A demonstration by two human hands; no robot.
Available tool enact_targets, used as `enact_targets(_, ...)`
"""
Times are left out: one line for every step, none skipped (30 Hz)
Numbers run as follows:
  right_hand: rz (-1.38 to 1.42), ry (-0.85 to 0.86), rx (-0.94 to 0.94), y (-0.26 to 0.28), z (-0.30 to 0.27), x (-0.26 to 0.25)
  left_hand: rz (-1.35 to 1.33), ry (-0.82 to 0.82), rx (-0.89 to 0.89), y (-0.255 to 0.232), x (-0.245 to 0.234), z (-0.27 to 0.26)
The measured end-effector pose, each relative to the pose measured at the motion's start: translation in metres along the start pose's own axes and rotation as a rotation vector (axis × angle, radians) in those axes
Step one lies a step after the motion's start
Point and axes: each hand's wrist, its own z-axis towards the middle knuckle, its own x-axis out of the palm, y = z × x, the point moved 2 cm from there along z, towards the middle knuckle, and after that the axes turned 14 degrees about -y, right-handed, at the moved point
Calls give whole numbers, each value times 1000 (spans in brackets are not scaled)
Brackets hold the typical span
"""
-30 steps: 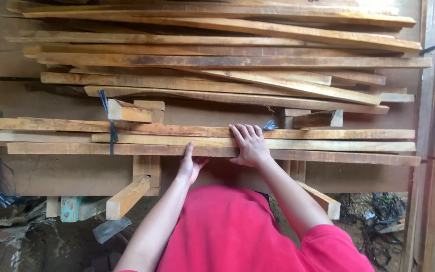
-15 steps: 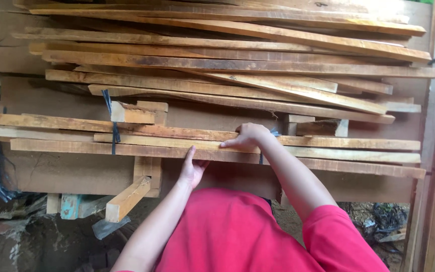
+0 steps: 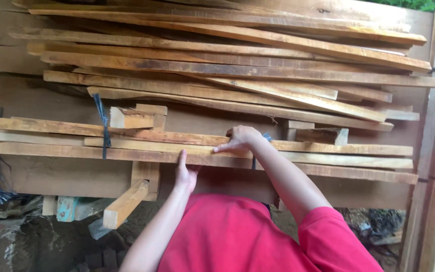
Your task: Bundle thin wooden strips using plastic ties.
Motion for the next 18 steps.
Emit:
enact_targets(3, 7, 6, -1, -1, 0, 5, -4, -6, -2, 1, -1)
enact_targets(35, -18, 16, -1, -3, 0, 29, 19, -1, -5, 2, -1)
enact_targets(68, -42, 27, -2, -5, 0, 53, 43, 5, -7, 4, -2)
enact_targets(72, -44, 28, 3, -11, -7, 57, 44, 7, -6, 5, -2)
enact_targets(46, -59, 23, 7, -18, -14, 75, 63, 7, -6, 7, -3)
enact_targets(22, -75, 16, 14, -25, -20, 94, 80, 10, -8, 7, -4)
enact_targets(28, -78, 13, 12, -19, -19, 99, 81, 16, -6, 5, 5)
enact_targets(-2, -86, 12, 9, -15, -16, 77, 88, -2, -3, 1, 12)
enact_targets(-31, -94, 11, 6, -12, -13, 55, 95, -21, 1, -3, 20)
enact_targets(-24, -93, 22, 8, -17, -12, 67, 96, -27, 4, -8, 22)
enact_targets(1, -42, 42, 11, -23, -10, 68, 101, -30, 6, -14, 24)
enact_targets(18, 1, 52, 14, -25, -16, 57, 111, -25, 5, -12, 27)
enact_targets(17, -5, 53, 10, -20, -13, 57, 117, -23, 6, -9, 28)
enact_targets(43, 27, 65, 8, -16, -7, 25, 106, -40, 6, -10, 30)
enact_targets(68, 60, 78, 7, -11, -1, -7, 95, -57, 6, -11, 32)
enact_targets(65, 50, 66, 4, -5, 0, -15, 100, -44, 2, -8, 28)
enact_targets(100, 48, 77, 1, 2, 1, 6, 99, -51, -2, -5, 26)
enact_targets(141, 62, 103, -5, 1, 11, 37, 88, -74, 2, -11, 19)
